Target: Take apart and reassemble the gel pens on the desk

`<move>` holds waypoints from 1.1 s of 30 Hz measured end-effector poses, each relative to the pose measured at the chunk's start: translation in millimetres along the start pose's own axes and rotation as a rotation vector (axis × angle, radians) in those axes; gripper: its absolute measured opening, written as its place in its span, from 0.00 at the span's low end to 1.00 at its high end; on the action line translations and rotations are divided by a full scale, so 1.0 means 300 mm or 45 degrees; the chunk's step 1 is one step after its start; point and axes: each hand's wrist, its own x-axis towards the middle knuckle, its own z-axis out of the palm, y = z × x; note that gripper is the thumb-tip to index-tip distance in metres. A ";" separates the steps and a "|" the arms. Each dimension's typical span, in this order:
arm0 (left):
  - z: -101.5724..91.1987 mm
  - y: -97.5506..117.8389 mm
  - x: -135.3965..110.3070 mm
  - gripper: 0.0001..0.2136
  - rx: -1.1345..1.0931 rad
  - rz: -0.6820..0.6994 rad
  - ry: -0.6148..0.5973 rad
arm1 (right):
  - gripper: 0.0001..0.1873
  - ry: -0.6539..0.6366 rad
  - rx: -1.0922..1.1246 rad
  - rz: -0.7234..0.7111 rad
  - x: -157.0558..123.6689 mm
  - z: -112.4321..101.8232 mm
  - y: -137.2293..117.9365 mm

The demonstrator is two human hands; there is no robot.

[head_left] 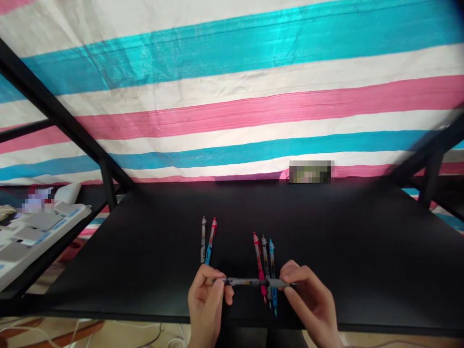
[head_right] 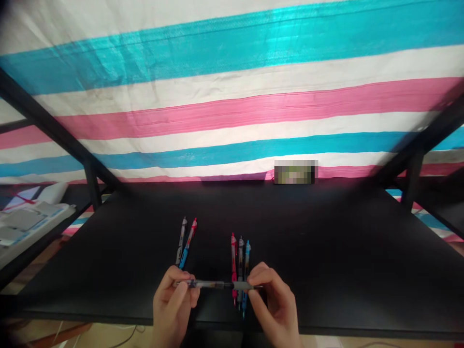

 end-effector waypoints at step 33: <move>0.000 0.005 0.001 0.15 -0.025 -0.048 0.110 | 0.05 -0.011 -0.691 -0.140 0.008 0.005 0.033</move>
